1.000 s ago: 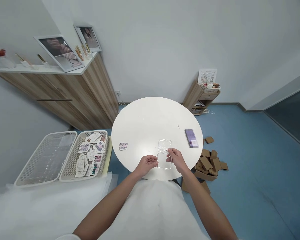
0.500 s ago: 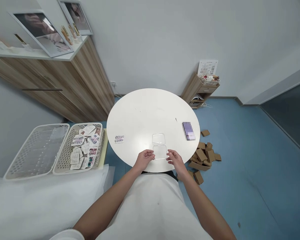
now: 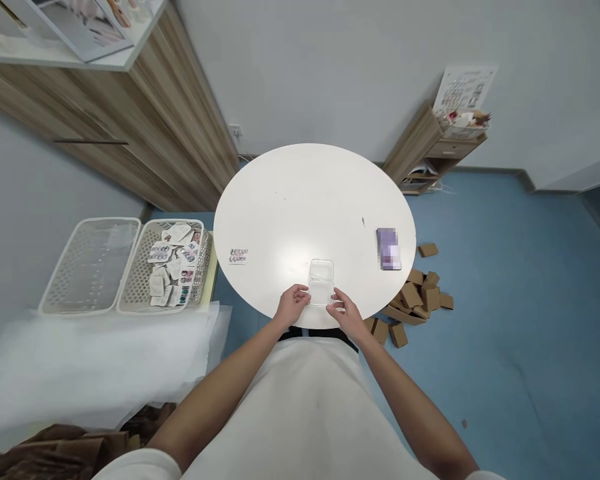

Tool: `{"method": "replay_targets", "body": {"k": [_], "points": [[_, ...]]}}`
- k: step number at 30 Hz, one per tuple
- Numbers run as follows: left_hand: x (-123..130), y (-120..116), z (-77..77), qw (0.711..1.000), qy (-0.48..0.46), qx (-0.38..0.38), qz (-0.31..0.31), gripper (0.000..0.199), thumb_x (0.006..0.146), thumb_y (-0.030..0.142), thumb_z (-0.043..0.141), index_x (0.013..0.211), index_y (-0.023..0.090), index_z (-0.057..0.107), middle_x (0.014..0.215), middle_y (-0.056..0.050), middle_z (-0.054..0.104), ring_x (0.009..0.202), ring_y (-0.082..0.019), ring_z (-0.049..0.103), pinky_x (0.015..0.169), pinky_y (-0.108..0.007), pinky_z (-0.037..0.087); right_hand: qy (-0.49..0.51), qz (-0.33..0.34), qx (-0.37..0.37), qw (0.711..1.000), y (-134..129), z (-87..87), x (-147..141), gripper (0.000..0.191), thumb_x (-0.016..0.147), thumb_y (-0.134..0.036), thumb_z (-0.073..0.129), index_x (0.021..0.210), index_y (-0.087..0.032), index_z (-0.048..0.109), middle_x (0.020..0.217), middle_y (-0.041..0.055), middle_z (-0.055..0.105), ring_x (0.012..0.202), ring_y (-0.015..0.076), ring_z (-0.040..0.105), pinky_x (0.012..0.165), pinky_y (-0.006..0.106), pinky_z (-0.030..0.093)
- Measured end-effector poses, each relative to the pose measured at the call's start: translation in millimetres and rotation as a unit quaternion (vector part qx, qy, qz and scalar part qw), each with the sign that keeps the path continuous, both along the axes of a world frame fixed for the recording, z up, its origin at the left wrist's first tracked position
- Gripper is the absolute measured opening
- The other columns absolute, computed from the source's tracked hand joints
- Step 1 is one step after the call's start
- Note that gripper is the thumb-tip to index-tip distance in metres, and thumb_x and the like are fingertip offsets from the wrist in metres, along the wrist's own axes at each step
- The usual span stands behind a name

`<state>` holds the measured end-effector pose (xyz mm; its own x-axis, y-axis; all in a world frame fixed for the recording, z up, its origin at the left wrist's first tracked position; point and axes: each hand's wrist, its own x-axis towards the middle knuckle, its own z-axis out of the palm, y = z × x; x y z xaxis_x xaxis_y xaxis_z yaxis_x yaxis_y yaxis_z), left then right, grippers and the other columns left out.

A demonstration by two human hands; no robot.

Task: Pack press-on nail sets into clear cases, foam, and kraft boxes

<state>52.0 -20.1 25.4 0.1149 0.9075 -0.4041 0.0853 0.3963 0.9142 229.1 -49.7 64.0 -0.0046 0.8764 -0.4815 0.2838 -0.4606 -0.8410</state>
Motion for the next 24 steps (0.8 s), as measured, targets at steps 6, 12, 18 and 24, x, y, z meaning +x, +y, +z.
{"method": "replay_targets", "body": {"k": [6, 12, 18, 24], "points": [[8.0, 11.5, -12.5, 0.996, 0.090, -0.006, -0.002, 0.024, 0.069, 0.030, 0.057, 0.091, 0.018, 0.056, 0.073, -0.002, 0.061, 0.067, -0.014, 0.058, 0.066, -0.027, 0.045, -0.016, 0.007, -0.048, 0.999, 18.3, -24.2, 4.1, 0.069, 0.066, -0.046, 0.058, 0.127, -0.023, 0.036, 0.112, 0.0064, 0.045, 0.094, 0.0180, 0.048, 0.081, 0.031, 0.043], [15.8, 16.4, -23.5, 0.989, 0.144, -0.024, 0.006, 0.024, 0.070, 0.026, 0.057, 0.092, 0.017, 0.057, 0.083, -0.005, 0.062, 0.074, -0.015, 0.057, 0.072, -0.030, 0.045, 0.003, 0.016, -0.069, 0.997, 28.8, -43.3, 4.9, 0.073, 0.064, -0.045, 0.060, 0.129, -0.024, 0.034, 0.111, 0.0065, 0.043, 0.081, 0.0158, 0.051, 0.078, 0.031, 0.045], [18.1, 17.7, -24.1, 0.988, 0.147, -0.055, 0.010, 0.030, 0.068, 0.024, 0.059, 0.098, 0.017, 0.057, 0.091, -0.006, 0.060, 0.072, -0.013, 0.055, 0.074, -0.029, 0.044, 0.013, 0.009, -0.080, 0.997, 30.4, -52.0, 6.9, 0.075, 0.059, -0.043, 0.064, 0.127, -0.025, 0.037, 0.109, 0.0059, 0.045, 0.076, 0.0149, 0.052, 0.076, 0.030, 0.045], [16.8, 7.3, -18.7, 0.984, 0.152, -0.094, 0.024, 0.036, 0.068, 0.029, 0.061, 0.101, 0.017, 0.056, 0.095, -0.006, 0.058, 0.075, -0.013, 0.055, 0.074, -0.027, 0.043, 0.034, -0.007, -0.102, 0.994, 27.2, -44.4, 10.9, 0.074, 0.063, -0.041, 0.060, 0.129, -0.023, 0.034, 0.114, 0.0075, 0.045, 0.079, 0.0154, 0.056, 0.070, 0.029, 0.046]]}}
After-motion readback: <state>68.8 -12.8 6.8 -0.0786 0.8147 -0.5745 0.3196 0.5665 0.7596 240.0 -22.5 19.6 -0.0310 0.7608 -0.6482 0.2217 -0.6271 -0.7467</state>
